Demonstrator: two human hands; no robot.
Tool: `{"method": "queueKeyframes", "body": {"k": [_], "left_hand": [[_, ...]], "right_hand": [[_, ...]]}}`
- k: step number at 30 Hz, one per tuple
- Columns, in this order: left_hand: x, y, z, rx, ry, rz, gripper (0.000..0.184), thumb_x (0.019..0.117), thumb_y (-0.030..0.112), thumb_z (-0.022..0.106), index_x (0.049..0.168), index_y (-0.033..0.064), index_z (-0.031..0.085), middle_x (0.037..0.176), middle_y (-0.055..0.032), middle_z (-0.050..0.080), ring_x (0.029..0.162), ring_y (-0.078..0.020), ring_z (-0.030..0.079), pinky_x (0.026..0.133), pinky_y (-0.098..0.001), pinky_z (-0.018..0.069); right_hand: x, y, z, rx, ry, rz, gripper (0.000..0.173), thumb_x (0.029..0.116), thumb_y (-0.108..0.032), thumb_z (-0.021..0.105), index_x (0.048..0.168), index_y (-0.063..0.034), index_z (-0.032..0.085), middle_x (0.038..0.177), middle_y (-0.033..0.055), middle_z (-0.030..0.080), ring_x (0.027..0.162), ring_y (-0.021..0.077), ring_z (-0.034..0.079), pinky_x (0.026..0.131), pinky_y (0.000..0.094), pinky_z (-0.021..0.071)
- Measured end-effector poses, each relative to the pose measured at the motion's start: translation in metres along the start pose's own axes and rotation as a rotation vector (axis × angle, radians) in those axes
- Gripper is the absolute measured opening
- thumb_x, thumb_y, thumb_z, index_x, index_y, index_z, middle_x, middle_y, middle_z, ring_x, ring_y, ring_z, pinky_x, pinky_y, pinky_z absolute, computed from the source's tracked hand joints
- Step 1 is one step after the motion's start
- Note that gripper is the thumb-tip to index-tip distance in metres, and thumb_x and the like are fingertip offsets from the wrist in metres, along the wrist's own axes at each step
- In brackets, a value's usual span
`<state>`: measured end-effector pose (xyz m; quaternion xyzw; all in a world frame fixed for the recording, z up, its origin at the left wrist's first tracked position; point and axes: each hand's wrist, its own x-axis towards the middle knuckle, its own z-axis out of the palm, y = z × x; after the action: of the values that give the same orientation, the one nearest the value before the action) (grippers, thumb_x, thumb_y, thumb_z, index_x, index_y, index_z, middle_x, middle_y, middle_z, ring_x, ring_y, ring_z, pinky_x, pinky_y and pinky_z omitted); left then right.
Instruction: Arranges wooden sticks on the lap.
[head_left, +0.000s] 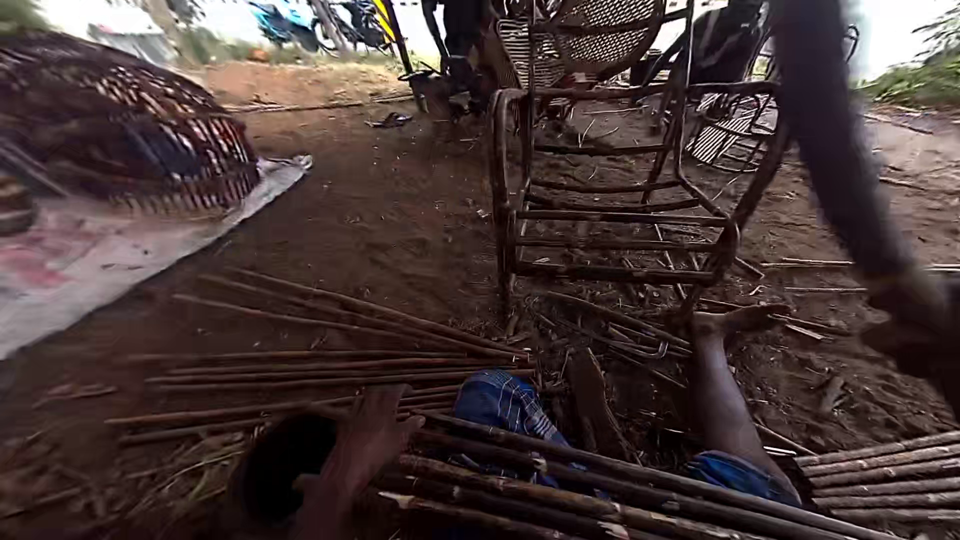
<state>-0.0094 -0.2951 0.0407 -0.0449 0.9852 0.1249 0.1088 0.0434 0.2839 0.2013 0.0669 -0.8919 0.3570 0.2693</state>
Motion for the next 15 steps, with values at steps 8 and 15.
{"method": "queueKeyframes", "body": {"k": [8, 15], "left_hand": [[0.001, -0.053, 0.009, -0.286, 0.089, -0.234, 0.076, 0.0892, 0.034, 0.081, 0.151, 0.0071, 0.046, 0.142, -0.0264, 0.054, 0.129, -0.0455, 0.056, 0.106, -0.0651, 0.0452], [0.021, -0.029, -0.002, -0.211, -0.198, -0.162, 0.08, 0.091, 0.039, 0.079, 0.153, 0.0062, 0.04, 0.131, -0.0194, 0.066, 0.122, -0.0384, 0.063, 0.105, -0.0623, 0.0467]], "right_hand": [[-0.115, 0.108, 0.142, -0.39, -0.628, 0.127, 0.038, 0.0841, -0.047, 0.076, 0.106, -0.0161, 0.077, 0.11, 0.0114, 0.071, 0.096, 0.0363, 0.069, 0.079, 0.0668, 0.0539], [-0.161, 0.165, 0.116, -0.205, -0.518, 0.047, 0.058, 0.0897, -0.072, 0.054, 0.086, -0.0174, 0.072, 0.083, 0.0016, 0.067, 0.071, 0.0174, 0.064, 0.062, 0.0468, 0.055]]}}
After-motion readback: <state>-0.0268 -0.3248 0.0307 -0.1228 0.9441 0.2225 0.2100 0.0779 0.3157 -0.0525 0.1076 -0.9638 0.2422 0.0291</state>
